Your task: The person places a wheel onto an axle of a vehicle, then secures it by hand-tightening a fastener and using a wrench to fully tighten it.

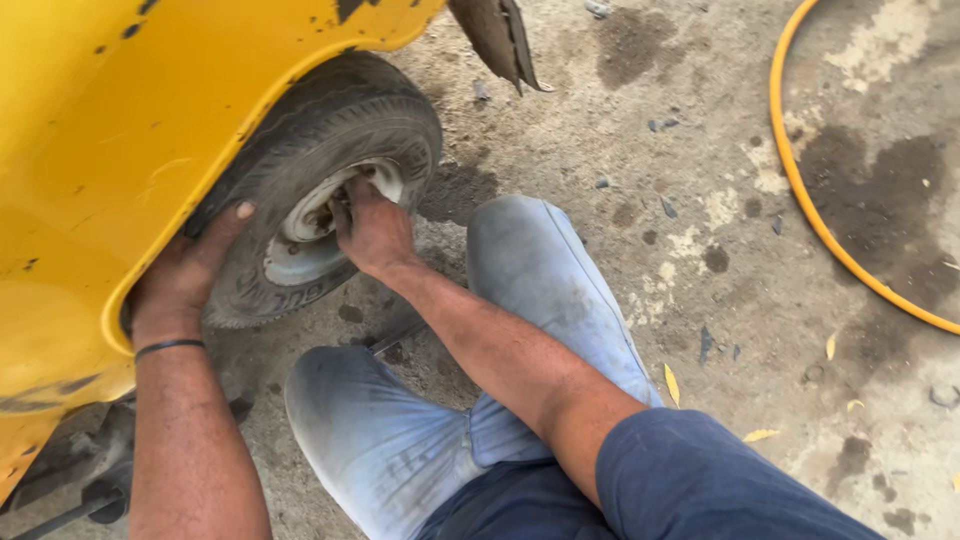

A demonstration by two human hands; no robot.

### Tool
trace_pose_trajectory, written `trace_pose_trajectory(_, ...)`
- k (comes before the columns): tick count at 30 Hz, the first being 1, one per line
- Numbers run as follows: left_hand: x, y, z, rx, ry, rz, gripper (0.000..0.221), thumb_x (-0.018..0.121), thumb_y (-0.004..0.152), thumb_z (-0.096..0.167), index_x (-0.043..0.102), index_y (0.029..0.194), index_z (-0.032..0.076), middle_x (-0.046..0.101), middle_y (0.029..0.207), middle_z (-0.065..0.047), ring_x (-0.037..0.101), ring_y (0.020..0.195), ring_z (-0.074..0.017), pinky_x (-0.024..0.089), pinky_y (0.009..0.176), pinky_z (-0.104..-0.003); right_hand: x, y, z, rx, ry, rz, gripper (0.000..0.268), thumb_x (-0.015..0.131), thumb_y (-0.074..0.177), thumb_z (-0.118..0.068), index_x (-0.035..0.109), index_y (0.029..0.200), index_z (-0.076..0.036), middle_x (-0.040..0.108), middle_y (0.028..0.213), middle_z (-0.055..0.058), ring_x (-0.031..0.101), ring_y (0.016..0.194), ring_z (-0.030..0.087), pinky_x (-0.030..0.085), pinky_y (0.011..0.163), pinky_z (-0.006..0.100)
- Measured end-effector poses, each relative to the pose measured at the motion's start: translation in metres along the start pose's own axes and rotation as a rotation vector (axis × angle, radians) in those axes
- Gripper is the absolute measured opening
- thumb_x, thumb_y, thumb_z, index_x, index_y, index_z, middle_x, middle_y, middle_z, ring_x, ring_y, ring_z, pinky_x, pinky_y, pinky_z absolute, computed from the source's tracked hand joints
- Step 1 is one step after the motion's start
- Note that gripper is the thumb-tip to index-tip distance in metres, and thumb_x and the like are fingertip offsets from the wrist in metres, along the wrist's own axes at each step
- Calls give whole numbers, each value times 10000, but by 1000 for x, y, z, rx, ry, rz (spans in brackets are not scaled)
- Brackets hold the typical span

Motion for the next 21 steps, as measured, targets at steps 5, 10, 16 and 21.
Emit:
trace_pose_trajectory(5, -5, -7, 9, 87, 70, 17, 991, 687, 923, 776, 528, 1539, 17, 534, 1570, -219, 441, 1454, -415, 342, 1188, -487, 10, -2, 12, 124, 211, -61, 327, 485, 1048, -306, 591, 1205, -40, 710, 800, 222, 734, 683, 348, 587, 669, 489)
trace_pose_trajectory(10, -8, 1, 15, 144, 38, 57, 942, 737, 930, 733, 552, 1505, 11, 574, 1545, -208, 482, 1439, -401, 370, 1193, -478, -13, 4, -10, -128, 26, 158, 352, 556, 1036, -302, 599, 1124, 36, 706, 936, 241, 731, 763, 390, 588, 711, 502)
trace_pose_trajectory(16, -5, -3, 11, 109, -15, 35, 972, 753, 927, 724, 530, 1525, -8, 551, 1546, -213, 474, 1432, -399, 366, 1183, -476, 32, 10, 38, 233, 371, -24, 418, 556, 1022, -292, 580, 1272, 42, 749, 911, 253, 764, 817, 369, 618, 771, 466)
trace_pose_trajectory(21, -12, -5, 28, 223, 153, 70, 1002, 672, 963, 754, 499, 1507, -70, 507, 1554, -274, 449, 1404, -447, 337, 1138, -498, 45, 17, 34, -189, -127, 87, 419, 585, 908, -120, 598, 1316, -23, 679, 1269, 199, 673, 1092, 370, 549, 901, 482)
Point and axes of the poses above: each hand's wrist, its own y-axis towards the middle knuckle, its own x-axis out of the palm, z = x × y, the point moved 9 cm from there along y, towards the middle knuckle
